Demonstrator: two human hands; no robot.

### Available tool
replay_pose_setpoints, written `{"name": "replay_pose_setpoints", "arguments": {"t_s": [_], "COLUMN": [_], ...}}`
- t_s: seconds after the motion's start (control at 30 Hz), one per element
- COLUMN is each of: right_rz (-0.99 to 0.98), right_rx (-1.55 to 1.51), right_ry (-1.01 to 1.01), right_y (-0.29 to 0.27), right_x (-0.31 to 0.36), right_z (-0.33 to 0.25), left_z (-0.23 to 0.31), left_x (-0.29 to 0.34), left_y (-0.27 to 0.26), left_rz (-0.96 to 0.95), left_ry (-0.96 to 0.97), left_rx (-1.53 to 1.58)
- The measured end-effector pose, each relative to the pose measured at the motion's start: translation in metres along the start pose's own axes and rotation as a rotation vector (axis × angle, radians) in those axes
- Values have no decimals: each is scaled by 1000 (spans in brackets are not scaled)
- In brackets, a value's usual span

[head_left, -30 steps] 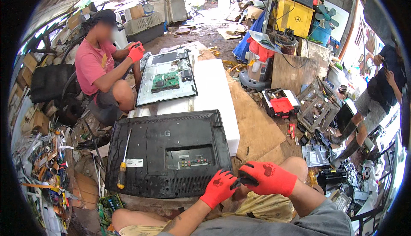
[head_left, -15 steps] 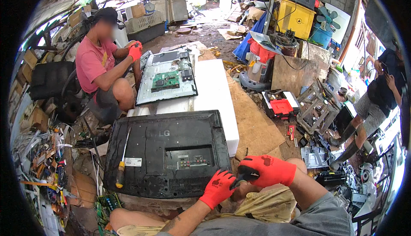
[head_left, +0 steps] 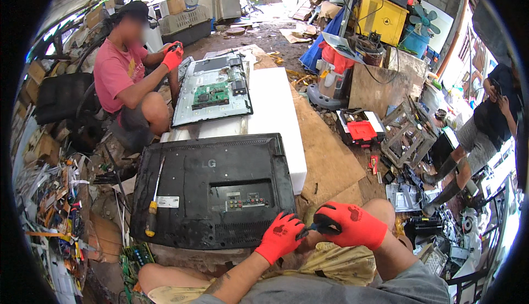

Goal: The person uses a screwdriver to remove screws from the back panel of a television. They then pry off and remove the back cover, exposing the internal circuit boards and components.

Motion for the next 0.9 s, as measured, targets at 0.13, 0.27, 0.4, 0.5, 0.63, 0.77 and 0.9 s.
{"name": "replay_pose_setpoints", "arguments": {"t_s": [0.13, 0.27, 0.4, 0.5, 0.63, 0.77, 0.9], "right_rz": [37, -40, -97, -149, -149, -164, -261], "right_rx": [157, 235, 268, 234, 285, 473, 430], "right_ry": [-13, -23, -79, -133, -132, 8, -54], "right_y": [0, 8, 14, 17, 16, 13, 18], "right_x": [-13, -31, -38, -39, -34, -35, -37], "right_z": [-10, -16, -20, -20, -26, -24, -20], "left_z": [-1, 2, 1, -3, -5, -5, 4], "left_x": [0, -1, -3, 0, 2, 1, -1], "left_y": [-6, -16, -14, -14, -11, -12, -18], "left_rz": [52, 106, 8, 101, 81, 59, 34], "left_ry": [-13, -12, -49, -1, -8, -33, -26], "left_rx": [30, 104, 146, 150, 175, 187, 168]}}
Point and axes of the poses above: each hand's wrist, its own x-axis away from the middle knuckle, its own y-axis out of the palm, z = x × y, the point moved 10 cm from there along -x, towards the middle knuckle, and after that the axes turned 7 degrees about -y, right-handed, at the moved point
